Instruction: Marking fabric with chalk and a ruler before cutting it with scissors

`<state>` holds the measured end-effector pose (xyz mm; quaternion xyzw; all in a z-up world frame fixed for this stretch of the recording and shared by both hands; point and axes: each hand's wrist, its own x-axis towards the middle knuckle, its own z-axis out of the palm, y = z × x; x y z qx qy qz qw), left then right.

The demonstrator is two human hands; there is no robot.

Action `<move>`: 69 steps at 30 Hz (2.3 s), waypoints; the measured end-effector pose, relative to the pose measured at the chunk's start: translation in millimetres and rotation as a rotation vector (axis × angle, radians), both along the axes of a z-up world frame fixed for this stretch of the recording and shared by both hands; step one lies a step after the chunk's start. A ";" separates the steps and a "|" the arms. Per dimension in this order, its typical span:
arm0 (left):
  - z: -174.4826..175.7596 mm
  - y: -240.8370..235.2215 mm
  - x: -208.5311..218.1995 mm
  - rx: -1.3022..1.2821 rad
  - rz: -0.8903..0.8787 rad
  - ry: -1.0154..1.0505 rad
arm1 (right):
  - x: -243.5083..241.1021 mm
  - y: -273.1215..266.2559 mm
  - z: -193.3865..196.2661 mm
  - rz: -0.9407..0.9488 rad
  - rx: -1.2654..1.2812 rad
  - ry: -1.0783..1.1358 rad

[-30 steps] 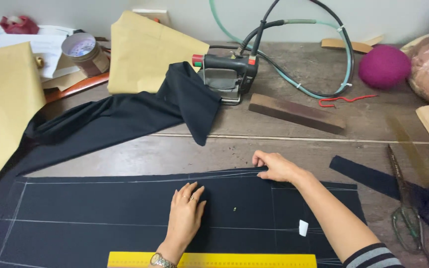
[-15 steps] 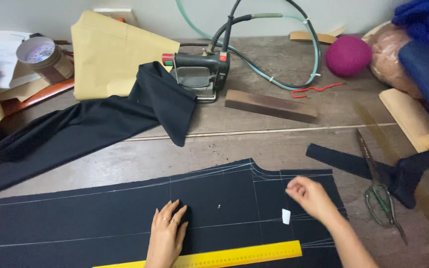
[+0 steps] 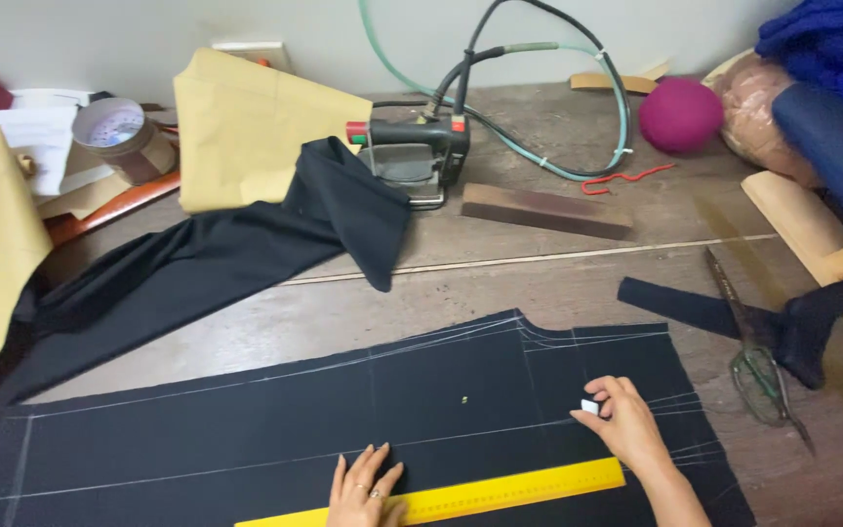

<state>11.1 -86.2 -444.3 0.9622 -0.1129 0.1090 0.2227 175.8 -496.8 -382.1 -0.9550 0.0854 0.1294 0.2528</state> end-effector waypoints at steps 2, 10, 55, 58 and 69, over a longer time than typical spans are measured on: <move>10.7 6.4 1.7 -0.004 -0.055 0.077 | 0.4 -3.3 -8.1 0.016 0.023 -0.052; 31.0 34.0 0.9 -0.094 -0.146 0.486 | 2.6 23.5 28.8 -0.111 -0.050 0.122; -6.8 -47.7 3.9 0.165 0.223 0.894 | 35.8 -57.4 77.4 0.009 0.905 0.489; -6.7 -50.0 3.0 0.080 0.174 0.877 | 35.8 -64.0 94.6 0.047 0.988 0.507; 146.7 -140.7 44.9 -0.321 0.265 0.857 | 16.9 -52.9 117.7 0.316 0.448 0.139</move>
